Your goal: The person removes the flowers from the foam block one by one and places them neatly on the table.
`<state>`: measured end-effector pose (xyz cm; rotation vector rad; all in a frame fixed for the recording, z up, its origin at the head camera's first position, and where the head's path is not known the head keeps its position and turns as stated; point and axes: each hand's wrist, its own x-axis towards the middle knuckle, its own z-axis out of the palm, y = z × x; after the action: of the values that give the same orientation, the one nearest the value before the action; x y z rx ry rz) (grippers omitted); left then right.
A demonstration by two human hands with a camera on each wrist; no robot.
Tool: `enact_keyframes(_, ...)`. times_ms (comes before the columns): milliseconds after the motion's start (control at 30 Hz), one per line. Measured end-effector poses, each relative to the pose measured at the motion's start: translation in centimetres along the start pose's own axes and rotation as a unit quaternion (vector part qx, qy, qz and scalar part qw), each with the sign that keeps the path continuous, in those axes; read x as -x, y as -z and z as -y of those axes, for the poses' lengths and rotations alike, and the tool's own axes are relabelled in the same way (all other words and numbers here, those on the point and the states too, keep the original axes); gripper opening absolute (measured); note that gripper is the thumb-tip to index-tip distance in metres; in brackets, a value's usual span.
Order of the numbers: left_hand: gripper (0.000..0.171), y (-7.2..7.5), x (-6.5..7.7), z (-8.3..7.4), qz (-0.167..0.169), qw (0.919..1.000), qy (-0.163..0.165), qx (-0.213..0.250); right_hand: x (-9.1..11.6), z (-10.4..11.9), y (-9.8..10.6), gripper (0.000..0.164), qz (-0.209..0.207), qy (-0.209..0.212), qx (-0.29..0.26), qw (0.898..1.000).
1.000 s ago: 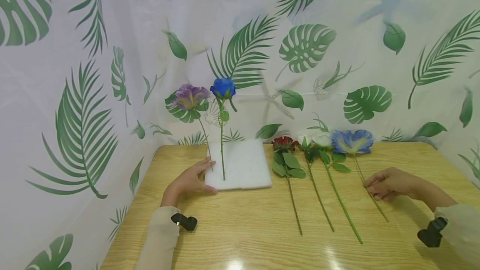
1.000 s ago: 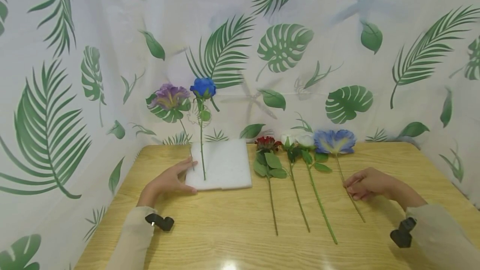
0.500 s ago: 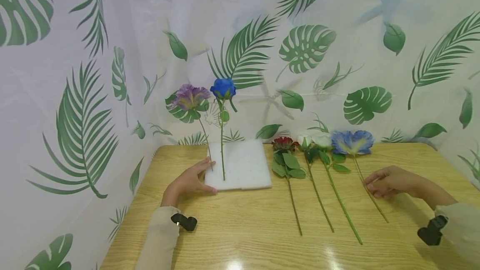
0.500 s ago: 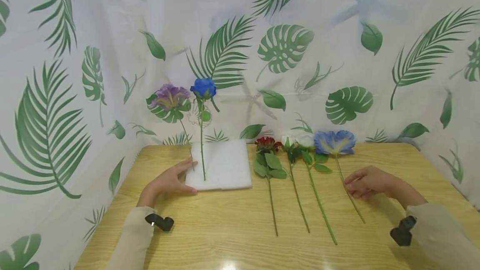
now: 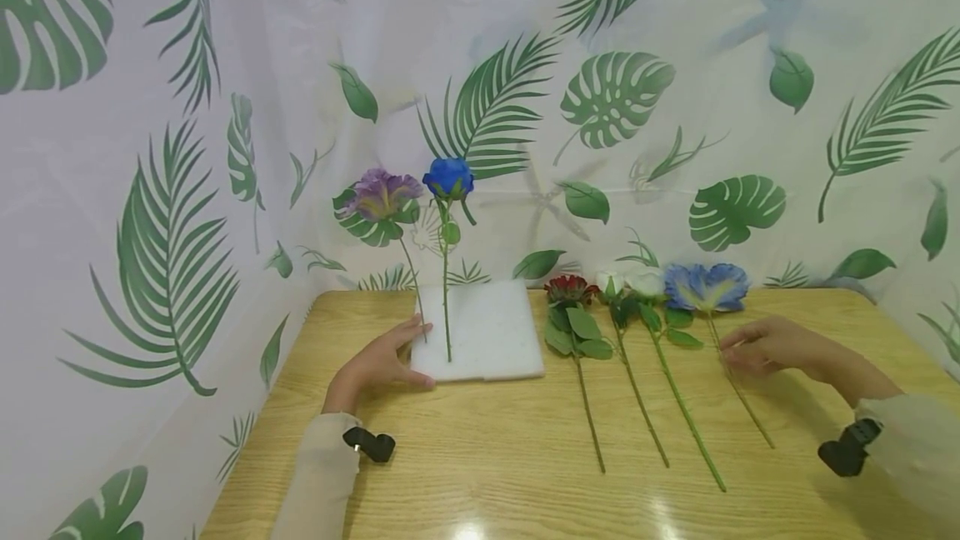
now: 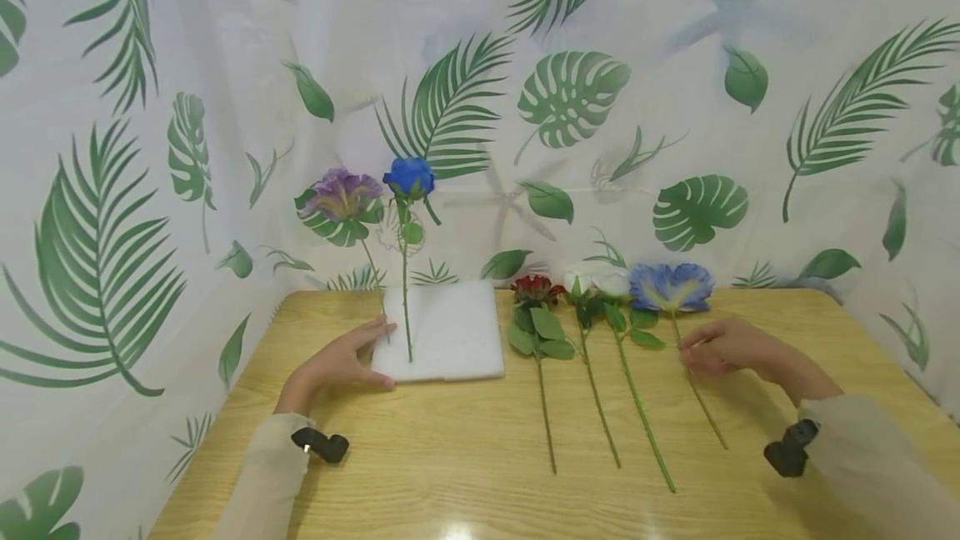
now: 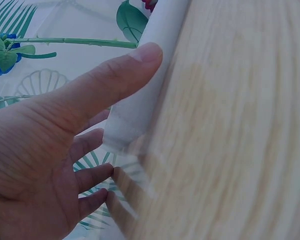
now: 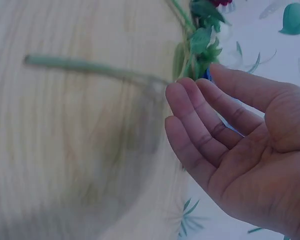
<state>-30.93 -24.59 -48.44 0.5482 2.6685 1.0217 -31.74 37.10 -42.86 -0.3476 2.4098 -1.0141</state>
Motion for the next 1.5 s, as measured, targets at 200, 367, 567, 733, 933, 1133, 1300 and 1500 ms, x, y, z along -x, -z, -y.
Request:
enact_keyframes(200,0.099,0.1,0.1,-0.1,-0.002,1.0000,-0.001,-0.006,-2.1,1.9,-1.1,0.055,-0.003,0.027,-0.013,1.000)
enact_keyframes(367,0.098,0.1,0.1,-0.3,0.002,1.0000,-0.005,-0.005,-4.2,4.9,-3.1,0.052,-0.015,0.047,-0.049,0.998)
enact_keyframes(567,0.100,0.0,-0.2,-0.2,0.006,1.0000,-0.005,-0.006,-6.8,9.1,-5.7,0.047,-0.020,0.082,-0.063,0.994)
enact_keyframes(733,0.100,0.0,-0.4,-0.3,0.005,1.0000,0.000,-0.004,-9.0,12.2,-7.8,0.045,-0.015,0.122,-0.089,0.988)
enact_keyframes(933,0.100,0.1,-0.3,-0.3,0.004,1.0000,0.004,-0.007,-11.6,15.6,-10.6,0.041,-0.014,0.136,-0.128,0.982)
enact_keyframes(1133,0.100,0.1,-0.2,-0.1,0.003,1.0000,0.007,0.004,-13.4,18.8,-13.5,0.035,-0.016,0.151,-0.164,0.975)
enact_keyframes(1300,0.100,-0.1,-0.2,0.0,0.001,0.9998,0.018,0.013,-14.5,20.8,-15.7,0.035,-0.005,0.167,-0.192,0.967)
enact_keyframes(1500,0.099,0.0,-0.2,-0.1,-0.004,0.9998,0.021,0.005,-15.5,22.7,-17.6,0.035,-0.005,0.162,-0.189,0.969)
